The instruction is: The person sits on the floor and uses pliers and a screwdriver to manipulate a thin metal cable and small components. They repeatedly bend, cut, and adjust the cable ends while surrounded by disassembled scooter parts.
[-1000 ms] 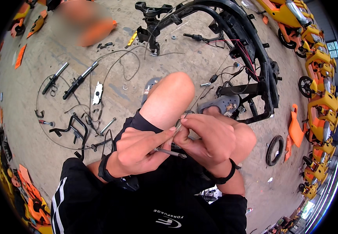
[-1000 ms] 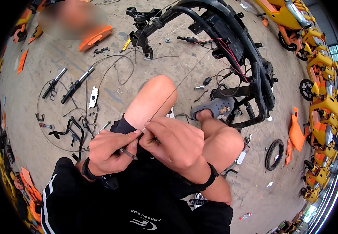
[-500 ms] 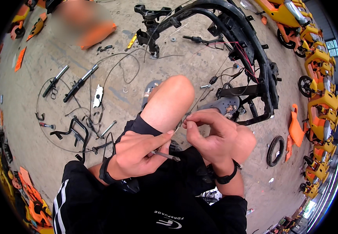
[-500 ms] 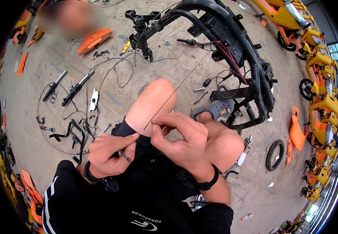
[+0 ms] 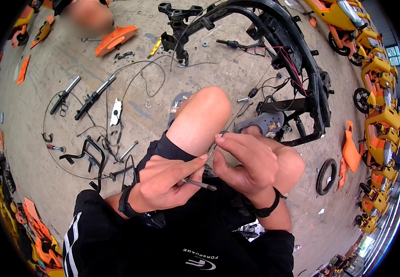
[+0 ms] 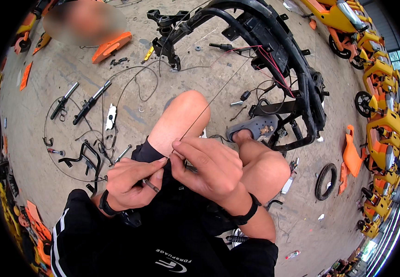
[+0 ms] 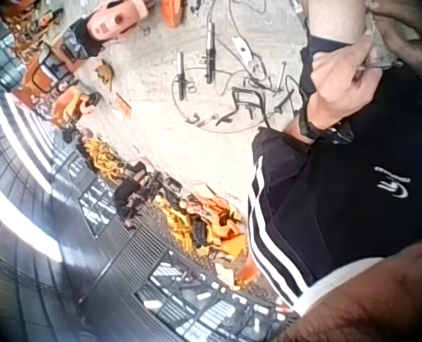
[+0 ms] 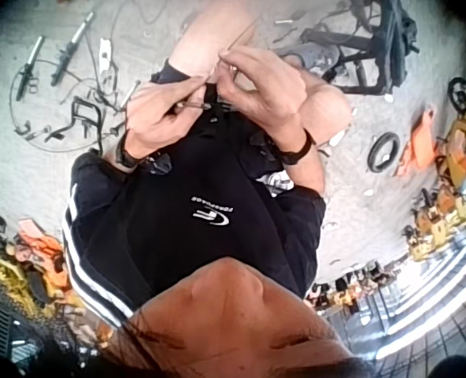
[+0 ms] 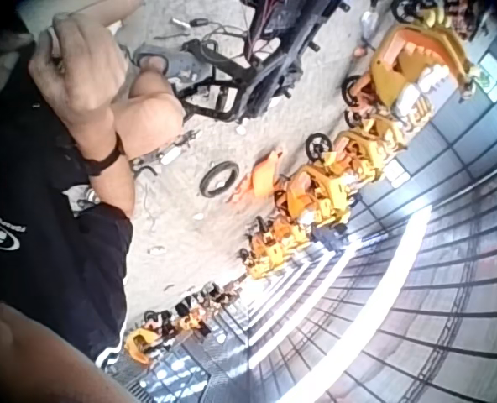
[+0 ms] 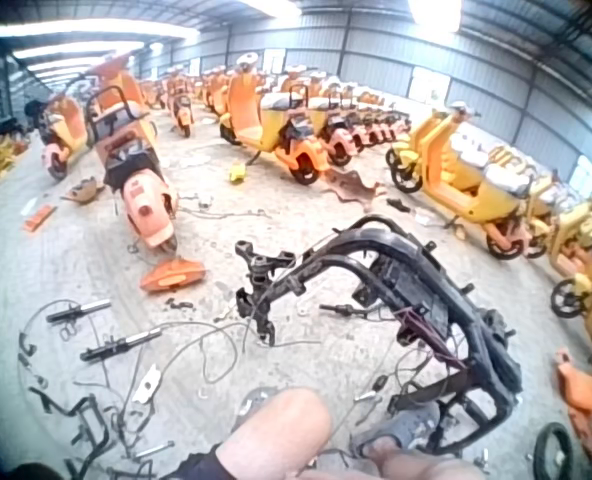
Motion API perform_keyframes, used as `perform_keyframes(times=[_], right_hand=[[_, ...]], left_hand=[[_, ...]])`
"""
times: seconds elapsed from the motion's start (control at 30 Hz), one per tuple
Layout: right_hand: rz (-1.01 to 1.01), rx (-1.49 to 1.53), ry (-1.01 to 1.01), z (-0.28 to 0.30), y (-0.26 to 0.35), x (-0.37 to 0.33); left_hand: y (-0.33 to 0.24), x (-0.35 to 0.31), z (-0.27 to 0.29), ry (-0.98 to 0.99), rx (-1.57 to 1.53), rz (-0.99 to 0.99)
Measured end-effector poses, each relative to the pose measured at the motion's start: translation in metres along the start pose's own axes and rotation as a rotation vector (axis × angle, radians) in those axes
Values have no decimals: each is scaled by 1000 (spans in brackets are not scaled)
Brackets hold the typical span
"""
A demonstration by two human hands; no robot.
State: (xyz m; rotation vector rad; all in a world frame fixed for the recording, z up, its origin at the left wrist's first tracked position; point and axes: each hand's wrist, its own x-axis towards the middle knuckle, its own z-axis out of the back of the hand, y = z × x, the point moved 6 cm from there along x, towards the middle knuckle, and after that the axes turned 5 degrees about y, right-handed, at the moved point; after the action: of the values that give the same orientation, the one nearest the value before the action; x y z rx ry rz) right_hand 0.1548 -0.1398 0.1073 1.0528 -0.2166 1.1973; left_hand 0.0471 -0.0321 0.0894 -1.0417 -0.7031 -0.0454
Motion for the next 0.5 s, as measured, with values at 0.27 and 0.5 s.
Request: perform_keyframes(times=[0.27,0.5], right_hand=[[16,-76,-23,-3,4,-4],[-830,878,-185,-18,-29,-37]], left_hand=[[1,-2,0,-1,-23,-1],[5,-2,3,-24,-61,120]])
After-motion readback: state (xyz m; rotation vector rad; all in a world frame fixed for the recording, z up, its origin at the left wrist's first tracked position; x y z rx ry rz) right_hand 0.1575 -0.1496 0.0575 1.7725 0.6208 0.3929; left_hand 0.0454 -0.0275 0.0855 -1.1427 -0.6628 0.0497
